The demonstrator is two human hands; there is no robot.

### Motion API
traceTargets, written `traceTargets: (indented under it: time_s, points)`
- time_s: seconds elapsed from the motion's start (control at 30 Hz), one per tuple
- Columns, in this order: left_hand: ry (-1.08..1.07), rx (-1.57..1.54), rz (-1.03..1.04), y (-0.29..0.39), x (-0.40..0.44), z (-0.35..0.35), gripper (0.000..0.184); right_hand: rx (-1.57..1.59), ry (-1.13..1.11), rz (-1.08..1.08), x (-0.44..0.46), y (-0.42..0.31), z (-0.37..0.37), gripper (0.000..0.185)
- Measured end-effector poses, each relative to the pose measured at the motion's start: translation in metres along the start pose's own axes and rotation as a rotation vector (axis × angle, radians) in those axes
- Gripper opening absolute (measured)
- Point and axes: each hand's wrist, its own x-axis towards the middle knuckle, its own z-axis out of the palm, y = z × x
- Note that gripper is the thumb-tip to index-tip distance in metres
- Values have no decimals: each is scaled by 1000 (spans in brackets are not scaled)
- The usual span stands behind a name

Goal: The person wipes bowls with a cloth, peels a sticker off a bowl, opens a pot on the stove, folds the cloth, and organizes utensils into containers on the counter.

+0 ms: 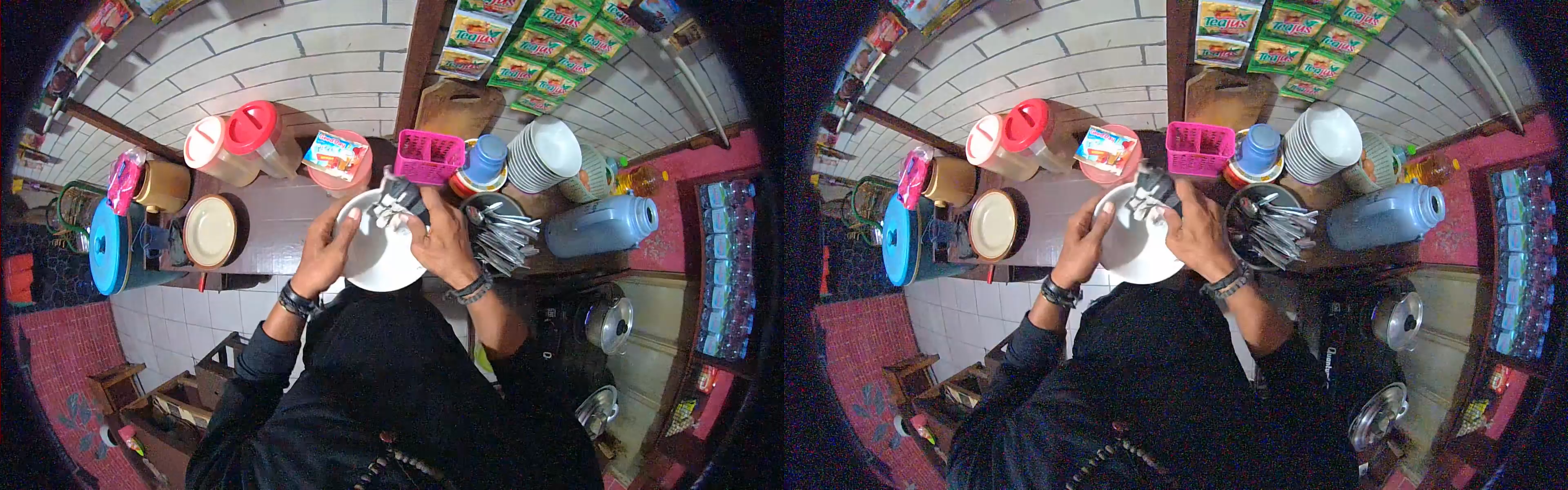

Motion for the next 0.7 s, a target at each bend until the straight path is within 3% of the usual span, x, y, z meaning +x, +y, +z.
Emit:
traceTargets:
  time_s: [0.03, 0.1, 0.17, 0.23, 0.3, 0.37, 0.5, 0.53, 0.57, 0.63, 0.7]
  points:
    - [-109, -12, -3, 2, 5, -1, 40, -1, -1, 2, 4, 1, -3, 41]
    - [-132, -124, -102, -14, 12, 4, 42, 5, -180, 56, 15, -7, -13, 41]
    - [18, -53, -8, -16, 17, 11, 38, -46, -234, 138, 25, -15, -20, 41]
    - [79, -76, -29, -13, 16, 24, 40, -6, 100, 84, 28, -12, -9, 40]
    - [409, -297, 43, -2, 20, 43, 42, 9, 163, 168, 22, -16, 0, 39]
    - [417, -379, 19, -1, 20, 44, 43, 66, 279, 280, 11, -18, 8, 40]
    - [237, -204, 30, -5, 19, 32, 41, 52, -77, 393, 15, 4, -13, 50]
    - [161, -91, 45, -4, 22, 28, 40, 0, -61, 225, 15, 14, -14, 52]
    - [158, -91, 42, -4, 25, 26, 40, 0, -62, 229, 16, 12, -16, 52]
    - [-10, -192, -159, -1, 30, 24, 38, -95, -142, 152, 22, 2, -26, 47]
    - [12, -221, -245, 13, 29, 26, 37, -7, -184, 199, 29, -13, -32, 57]
